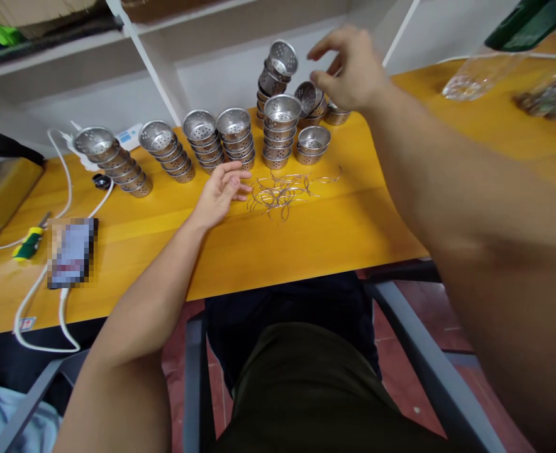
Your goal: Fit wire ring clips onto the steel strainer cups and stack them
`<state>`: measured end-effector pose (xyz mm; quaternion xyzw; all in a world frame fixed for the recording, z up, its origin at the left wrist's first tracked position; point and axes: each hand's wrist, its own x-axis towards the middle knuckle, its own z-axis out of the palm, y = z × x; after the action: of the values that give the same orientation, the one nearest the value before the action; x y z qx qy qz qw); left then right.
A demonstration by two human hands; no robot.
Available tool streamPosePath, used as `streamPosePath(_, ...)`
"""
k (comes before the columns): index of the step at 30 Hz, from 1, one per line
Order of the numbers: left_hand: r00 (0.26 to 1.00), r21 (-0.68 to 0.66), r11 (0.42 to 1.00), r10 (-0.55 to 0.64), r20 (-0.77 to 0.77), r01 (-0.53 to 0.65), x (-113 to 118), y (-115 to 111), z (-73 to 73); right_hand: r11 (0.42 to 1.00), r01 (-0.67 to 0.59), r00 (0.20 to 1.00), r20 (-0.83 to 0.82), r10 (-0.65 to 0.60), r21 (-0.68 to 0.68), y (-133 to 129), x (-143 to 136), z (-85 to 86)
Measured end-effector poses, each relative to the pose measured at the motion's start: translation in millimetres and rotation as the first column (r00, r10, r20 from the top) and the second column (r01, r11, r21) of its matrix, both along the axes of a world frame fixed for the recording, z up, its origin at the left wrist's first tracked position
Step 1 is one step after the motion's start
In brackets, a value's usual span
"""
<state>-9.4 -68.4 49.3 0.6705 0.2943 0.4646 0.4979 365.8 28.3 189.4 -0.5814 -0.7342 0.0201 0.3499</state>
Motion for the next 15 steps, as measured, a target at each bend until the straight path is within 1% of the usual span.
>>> streamPosePath(2, 1.000, 0.006, 1.000, 0.011, -0.004, -0.011, 0, 0, 0.0, 0.995, -0.080, 0.994, 0.070, 0.084, -0.052, 20, -10, 17.2)
streamPosePath(3, 1.000, 0.011, 1.000, 0.015, -0.008, -0.015, -1, 0, 0.1, 0.993, -0.099, 0.990, 0.099, 0.105, -0.067, 30, -16, 22.6)
streamPosePath(5, 1.000, 0.025, 1.000, 0.014, -0.019, -0.013, -2, 0, 0.5, 0.991, -0.108, 0.983, 0.143, 0.119, -0.086, 46, -27, 26.1)
streamPosePath(7, 1.000, 0.031, 1.000, 0.005, -0.024, -0.004, -4, 0, 1.1, 0.991, -0.092, 0.980, 0.169, 0.107, -0.097, 59, -37, 21.5)
streamPosePath(9, 1.000, 0.027, 1.000, 0.000, -0.023, 0.000, -5, 0, 1.7, 0.994, -0.059, 0.982, 0.174, 0.073, -0.087, 65, -44, 12.2)
streamPosePath(13, 1.000, 0.012, 1.000, -0.012, -0.029, 0.012, -4, -1, 2.4, 1.000, -0.011, 0.992, 0.122, 0.014, -0.025, 64, -53, -6.2)
streamPosePath(15, 0.999, 0.011, 1.000, -0.017, -0.034, 0.017, -4, -2, 2.1, 1.000, -0.012, 0.998, 0.060, 0.011, 0.023, 61, -54, -9.5)
